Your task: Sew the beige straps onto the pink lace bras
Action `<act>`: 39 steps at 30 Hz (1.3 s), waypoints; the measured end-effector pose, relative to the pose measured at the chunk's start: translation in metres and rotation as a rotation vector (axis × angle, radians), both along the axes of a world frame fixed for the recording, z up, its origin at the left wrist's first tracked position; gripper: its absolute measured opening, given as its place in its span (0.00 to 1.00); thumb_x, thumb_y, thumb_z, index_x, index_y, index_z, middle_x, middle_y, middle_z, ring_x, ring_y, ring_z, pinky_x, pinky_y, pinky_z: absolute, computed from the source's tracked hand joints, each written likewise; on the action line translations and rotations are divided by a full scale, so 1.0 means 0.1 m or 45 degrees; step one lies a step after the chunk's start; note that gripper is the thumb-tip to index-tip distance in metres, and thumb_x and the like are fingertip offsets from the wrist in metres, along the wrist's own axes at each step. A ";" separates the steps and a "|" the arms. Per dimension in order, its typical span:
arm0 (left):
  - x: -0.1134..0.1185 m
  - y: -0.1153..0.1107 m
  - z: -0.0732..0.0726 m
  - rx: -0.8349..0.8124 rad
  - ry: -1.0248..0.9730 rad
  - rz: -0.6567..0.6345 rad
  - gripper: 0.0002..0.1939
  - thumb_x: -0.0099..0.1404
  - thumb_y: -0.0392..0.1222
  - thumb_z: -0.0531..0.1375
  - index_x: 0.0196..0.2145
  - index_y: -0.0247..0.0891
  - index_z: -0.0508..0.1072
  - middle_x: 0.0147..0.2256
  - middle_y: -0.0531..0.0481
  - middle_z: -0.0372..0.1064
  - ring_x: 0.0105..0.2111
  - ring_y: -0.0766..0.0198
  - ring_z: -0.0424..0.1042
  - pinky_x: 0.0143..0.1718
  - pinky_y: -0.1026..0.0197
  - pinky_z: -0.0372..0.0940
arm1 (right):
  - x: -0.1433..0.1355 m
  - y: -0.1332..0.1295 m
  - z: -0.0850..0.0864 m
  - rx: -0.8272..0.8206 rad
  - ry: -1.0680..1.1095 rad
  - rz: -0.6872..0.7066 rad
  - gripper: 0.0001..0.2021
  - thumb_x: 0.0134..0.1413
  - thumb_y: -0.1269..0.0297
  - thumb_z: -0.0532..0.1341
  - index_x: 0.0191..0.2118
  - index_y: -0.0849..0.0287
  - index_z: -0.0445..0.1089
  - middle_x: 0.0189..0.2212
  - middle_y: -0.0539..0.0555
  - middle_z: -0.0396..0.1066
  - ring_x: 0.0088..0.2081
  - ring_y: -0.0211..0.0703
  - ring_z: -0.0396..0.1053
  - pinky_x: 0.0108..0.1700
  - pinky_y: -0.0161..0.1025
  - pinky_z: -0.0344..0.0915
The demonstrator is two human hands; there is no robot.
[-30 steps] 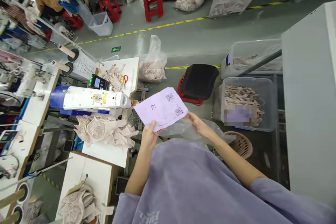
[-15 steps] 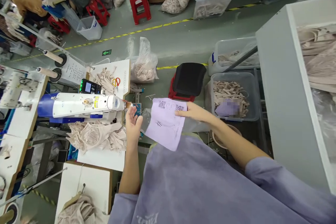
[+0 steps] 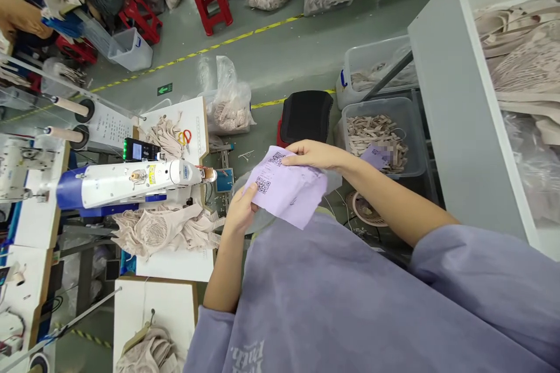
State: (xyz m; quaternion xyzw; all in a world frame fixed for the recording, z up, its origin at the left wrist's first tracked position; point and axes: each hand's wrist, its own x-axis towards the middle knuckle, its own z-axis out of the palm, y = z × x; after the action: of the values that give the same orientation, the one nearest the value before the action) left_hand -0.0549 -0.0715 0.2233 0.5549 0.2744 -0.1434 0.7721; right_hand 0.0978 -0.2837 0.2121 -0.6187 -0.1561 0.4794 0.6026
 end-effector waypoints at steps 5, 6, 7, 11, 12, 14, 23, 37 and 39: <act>-0.13 -0.27 0.09 -0.296 0.065 0.272 0.24 0.55 0.49 0.72 0.47 0.34 0.78 0.49 0.41 0.77 0.48 0.55 0.76 0.44 0.60 0.72 | 0.14 -0.06 0.06 -0.074 -0.087 0.130 0.23 0.48 0.42 0.68 0.32 0.60 0.75 0.27 0.49 0.72 0.27 0.36 0.65 0.31 0.35 0.58; -0.15 -0.30 0.10 -0.308 0.055 0.278 0.24 0.56 0.48 0.72 0.48 0.34 0.78 0.51 0.41 0.76 0.50 0.55 0.75 0.45 0.60 0.72 | 0.17 -0.07 0.07 -0.083 -0.116 0.161 0.23 0.48 0.41 0.67 0.31 0.60 0.75 0.25 0.48 0.71 0.26 0.35 0.64 0.30 0.34 0.57; -0.17 -0.32 0.11 -0.313 0.049 0.279 0.24 0.57 0.48 0.72 0.48 0.34 0.78 0.51 0.41 0.76 0.51 0.54 0.75 0.45 0.60 0.72 | 0.19 -0.08 0.08 -0.090 -0.142 0.188 0.24 0.48 0.40 0.67 0.30 0.61 0.74 0.24 0.48 0.70 0.25 0.35 0.62 0.29 0.34 0.56; -0.23 -0.34 0.11 -0.299 0.065 0.263 0.24 0.56 0.49 0.72 0.46 0.33 0.78 0.49 0.41 0.77 0.48 0.53 0.76 0.45 0.58 0.73 | 0.23 -0.09 0.12 -0.107 -0.227 0.256 0.26 0.48 0.37 0.66 0.30 0.61 0.73 0.23 0.47 0.68 0.24 0.34 0.60 0.28 0.34 0.54; -0.24 -0.34 0.11 -0.300 0.070 0.258 0.24 0.56 0.49 0.72 0.46 0.33 0.78 0.50 0.41 0.77 0.48 0.53 0.76 0.46 0.57 0.72 | 0.23 -0.09 0.13 -0.112 -0.238 0.263 0.26 0.48 0.37 0.66 0.30 0.61 0.73 0.23 0.47 0.68 0.25 0.33 0.60 0.28 0.33 0.54; -0.25 -0.34 0.11 -0.304 0.074 0.253 0.24 0.56 0.49 0.72 0.47 0.34 0.77 0.51 0.41 0.76 0.50 0.52 0.76 0.50 0.55 0.71 | 0.23 -0.09 0.15 -0.122 -0.240 0.272 0.27 0.48 0.37 0.66 0.31 0.62 0.74 0.24 0.48 0.68 0.25 0.34 0.60 0.28 0.33 0.54; -0.25 -0.39 0.15 -0.300 0.077 0.233 0.24 0.56 0.49 0.72 0.46 0.33 0.78 0.52 0.40 0.75 0.52 0.51 0.75 0.50 0.55 0.71 | 0.27 -0.13 0.16 -0.121 -0.289 0.310 0.27 0.52 0.37 0.63 0.29 0.61 0.71 0.24 0.48 0.65 0.26 0.33 0.58 0.29 0.34 0.54; -0.29 -0.38 0.11 -0.317 0.073 0.199 0.26 0.59 0.48 0.70 0.52 0.34 0.76 0.54 0.38 0.74 0.53 0.49 0.74 0.52 0.53 0.71 | 0.25 -0.14 0.25 -0.105 -0.306 0.301 0.27 0.55 0.37 0.61 0.25 0.61 0.64 0.21 0.45 0.55 0.24 0.32 0.50 0.27 0.34 0.48; -0.28 -0.39 0.12 -0.312 0.079 0.193 0.26 0.59 0.49 0.70 0.51 0.34 0.76 0.54 0.38 0.74 0.53 0.49 0.74 0.51 0.53 0.71 | 0.26 -0.14 0.24 -0.088 -0.294 0.301 0.27 0.54 0.38 0.61 0.25 0.61 0.65 0.21 0.45 0.55 0.24 0.32 0.50 0.27 0.34 0.48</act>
State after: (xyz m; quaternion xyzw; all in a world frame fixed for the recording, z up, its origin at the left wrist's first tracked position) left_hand -0.0832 -0.1108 0.2354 0.4295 0.3197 -0.1344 0.8338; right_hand 0.1237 -0.2973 0.2362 -0.6674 -0.2794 0.4776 0.4984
